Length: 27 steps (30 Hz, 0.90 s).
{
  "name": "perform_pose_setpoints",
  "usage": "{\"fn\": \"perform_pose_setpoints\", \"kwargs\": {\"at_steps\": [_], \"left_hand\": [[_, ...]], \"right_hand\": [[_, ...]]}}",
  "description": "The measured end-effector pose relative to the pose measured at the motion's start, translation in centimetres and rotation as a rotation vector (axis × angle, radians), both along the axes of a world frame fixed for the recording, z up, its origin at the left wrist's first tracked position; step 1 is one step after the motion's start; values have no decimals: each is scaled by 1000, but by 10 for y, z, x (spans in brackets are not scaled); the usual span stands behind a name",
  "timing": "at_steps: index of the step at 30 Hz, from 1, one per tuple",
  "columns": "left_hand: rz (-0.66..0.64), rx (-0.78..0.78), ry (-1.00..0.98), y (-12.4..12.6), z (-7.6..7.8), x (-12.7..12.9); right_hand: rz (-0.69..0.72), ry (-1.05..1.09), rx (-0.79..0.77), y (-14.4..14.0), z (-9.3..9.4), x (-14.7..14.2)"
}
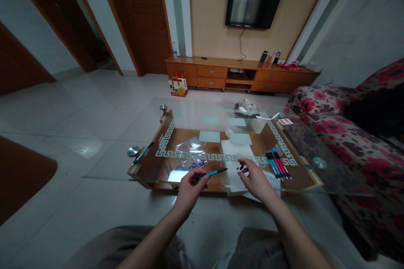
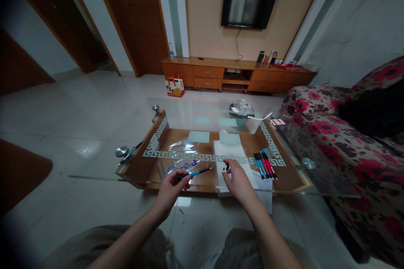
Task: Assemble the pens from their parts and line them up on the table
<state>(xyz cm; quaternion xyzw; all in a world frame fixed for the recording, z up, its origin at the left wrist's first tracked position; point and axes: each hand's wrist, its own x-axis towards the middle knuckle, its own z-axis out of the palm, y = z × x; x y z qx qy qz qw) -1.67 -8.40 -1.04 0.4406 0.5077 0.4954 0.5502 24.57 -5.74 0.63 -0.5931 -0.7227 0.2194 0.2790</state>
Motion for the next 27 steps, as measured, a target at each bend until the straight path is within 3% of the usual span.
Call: {"fn": "perform_pose_setpoints", "kwargs": {"at_steps": [4,8,14,17,27], "left_hand": [[-5,1,-4,0,0,0],[-3,0,-6,0,-2,1],[-14,4,-1,1,-5,0],[-13,14,-3,1,-6,0],[18,19,-14,2,-5,0]], "right_hand": [[-17,42,-7,2,0,1],[-95,137,95,3,9,-2],[-123,655,0,4,24,-14],[-126,813,-63,2,26,-17],[-100,878,-111,-2,36,-22]]}}
